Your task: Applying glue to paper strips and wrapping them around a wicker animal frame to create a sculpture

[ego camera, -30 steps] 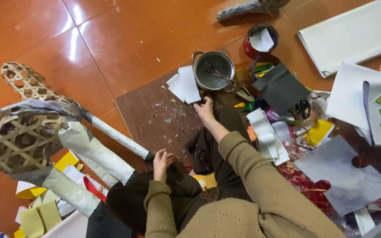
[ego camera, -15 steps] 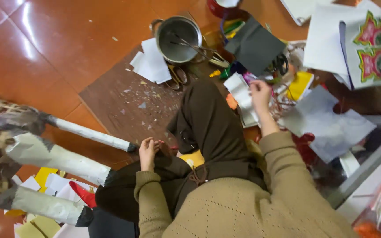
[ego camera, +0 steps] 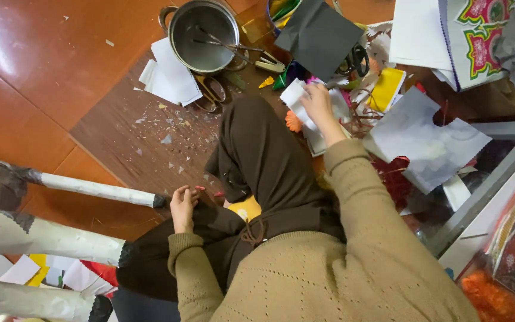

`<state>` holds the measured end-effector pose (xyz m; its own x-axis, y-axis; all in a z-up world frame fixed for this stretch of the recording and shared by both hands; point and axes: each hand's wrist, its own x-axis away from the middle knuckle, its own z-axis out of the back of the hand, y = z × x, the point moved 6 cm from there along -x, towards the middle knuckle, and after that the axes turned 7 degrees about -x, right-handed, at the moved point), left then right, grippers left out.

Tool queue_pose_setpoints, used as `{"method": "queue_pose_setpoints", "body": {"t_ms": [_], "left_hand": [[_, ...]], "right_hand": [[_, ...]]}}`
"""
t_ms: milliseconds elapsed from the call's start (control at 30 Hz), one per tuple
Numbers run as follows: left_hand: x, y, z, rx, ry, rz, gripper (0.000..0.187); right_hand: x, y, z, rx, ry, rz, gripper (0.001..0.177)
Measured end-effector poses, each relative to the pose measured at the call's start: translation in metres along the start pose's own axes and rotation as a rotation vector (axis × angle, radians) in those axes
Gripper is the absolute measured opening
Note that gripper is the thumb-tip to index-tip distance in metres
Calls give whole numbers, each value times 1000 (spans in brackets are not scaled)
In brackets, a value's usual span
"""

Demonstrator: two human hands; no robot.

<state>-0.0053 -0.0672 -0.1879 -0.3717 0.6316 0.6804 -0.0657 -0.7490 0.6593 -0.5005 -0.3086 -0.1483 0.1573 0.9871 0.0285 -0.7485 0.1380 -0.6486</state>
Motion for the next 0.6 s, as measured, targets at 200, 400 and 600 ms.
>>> {"method": "queue_pose_setpoints", "body": {"t_ms": [200, 400, 600], "left_hand": [[1, -1, 0, -4, 1, -19, 30], [2, 5, -5, -30, -5, -11, 28], [2, 5, -6, -60, -12, -28, 28]], "right_hand": [[-17, 24, -33, -34, -11, 40, 28], [-6, 6, 34, -539, -83, -197, 25], [21, -17, 79, -722, 5, -67, 42]]}}
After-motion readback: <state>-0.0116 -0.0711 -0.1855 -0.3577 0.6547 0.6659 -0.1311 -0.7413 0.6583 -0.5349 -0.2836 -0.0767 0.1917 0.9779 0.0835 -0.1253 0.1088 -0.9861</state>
